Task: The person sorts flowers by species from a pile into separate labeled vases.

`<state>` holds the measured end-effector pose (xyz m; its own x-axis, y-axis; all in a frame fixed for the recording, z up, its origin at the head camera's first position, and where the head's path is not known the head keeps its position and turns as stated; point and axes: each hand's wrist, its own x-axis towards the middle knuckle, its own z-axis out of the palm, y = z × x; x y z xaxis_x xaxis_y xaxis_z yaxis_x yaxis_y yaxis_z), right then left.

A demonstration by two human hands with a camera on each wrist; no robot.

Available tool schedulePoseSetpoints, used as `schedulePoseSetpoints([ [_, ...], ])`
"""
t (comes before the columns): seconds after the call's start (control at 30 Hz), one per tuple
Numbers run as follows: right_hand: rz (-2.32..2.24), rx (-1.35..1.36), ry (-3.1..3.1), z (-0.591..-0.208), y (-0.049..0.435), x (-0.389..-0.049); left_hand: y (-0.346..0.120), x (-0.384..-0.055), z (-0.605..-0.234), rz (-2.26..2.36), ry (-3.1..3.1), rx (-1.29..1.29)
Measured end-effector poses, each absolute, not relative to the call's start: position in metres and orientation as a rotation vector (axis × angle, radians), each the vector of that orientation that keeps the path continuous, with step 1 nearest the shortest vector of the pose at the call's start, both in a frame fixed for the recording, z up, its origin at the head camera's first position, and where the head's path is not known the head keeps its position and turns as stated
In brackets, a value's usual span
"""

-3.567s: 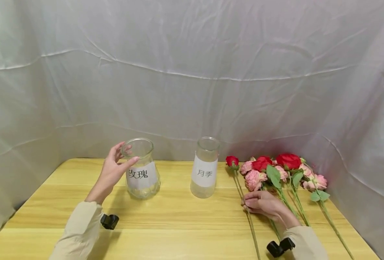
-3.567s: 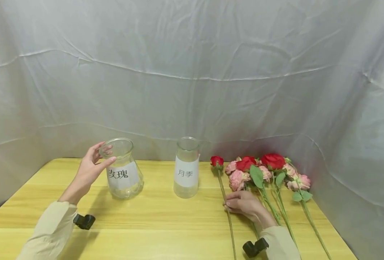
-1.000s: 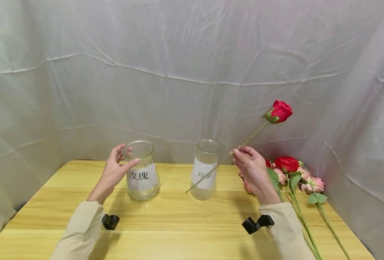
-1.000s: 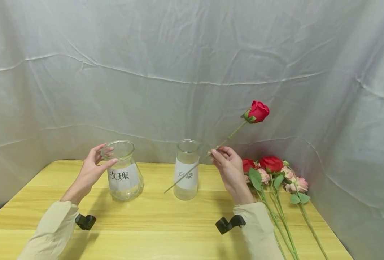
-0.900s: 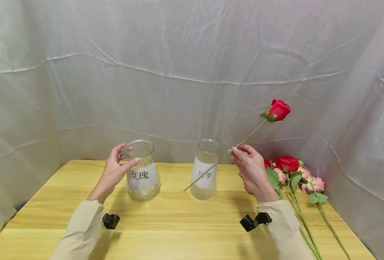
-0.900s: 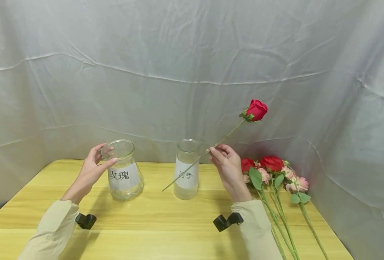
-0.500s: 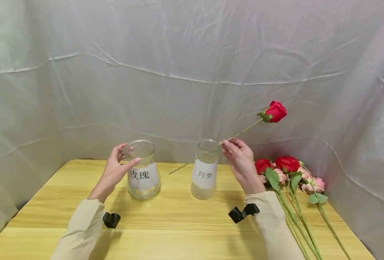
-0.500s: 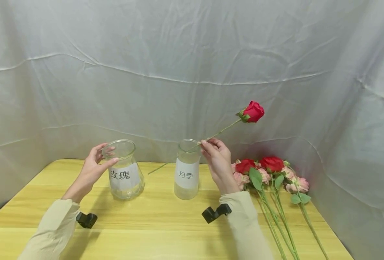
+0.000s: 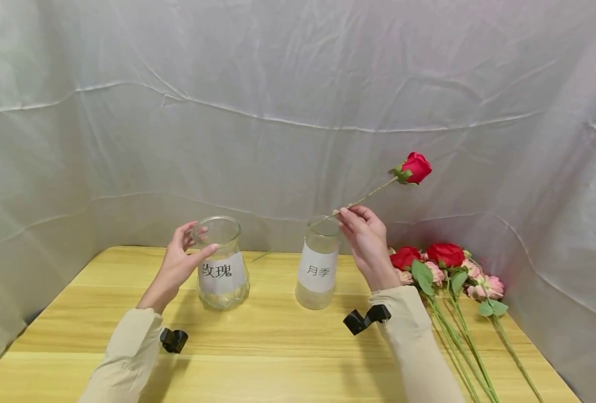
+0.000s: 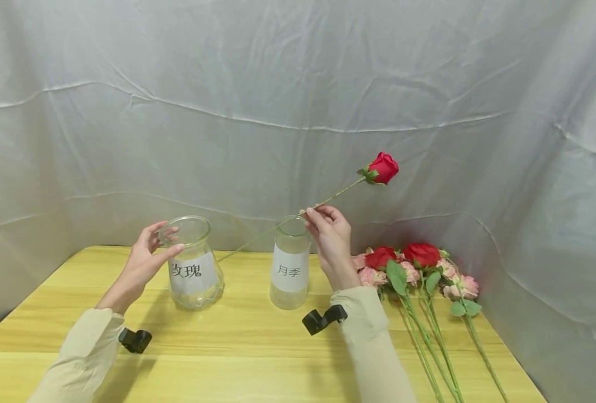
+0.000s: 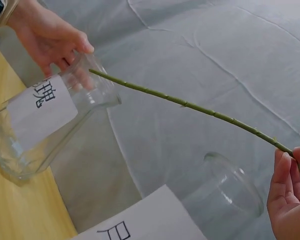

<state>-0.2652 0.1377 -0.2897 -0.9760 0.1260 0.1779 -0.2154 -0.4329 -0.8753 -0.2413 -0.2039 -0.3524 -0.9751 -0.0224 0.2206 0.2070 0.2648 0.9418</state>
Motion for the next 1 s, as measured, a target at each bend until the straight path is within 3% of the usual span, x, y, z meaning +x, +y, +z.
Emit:
schedulePoseSetpoints([
  [0.5, 2.534, 0.142, -1.505, -0.265, 0.104, -0.276, -0.203, -0.241, -0.352, -1.81, -2.331, -0.156],
  [1.0, 2.539, 0.105, -1.381, -0.264, 0.074, -0.29, -0.201, -0.241, -0.353, -1.825, -2.312, -0.158],
])
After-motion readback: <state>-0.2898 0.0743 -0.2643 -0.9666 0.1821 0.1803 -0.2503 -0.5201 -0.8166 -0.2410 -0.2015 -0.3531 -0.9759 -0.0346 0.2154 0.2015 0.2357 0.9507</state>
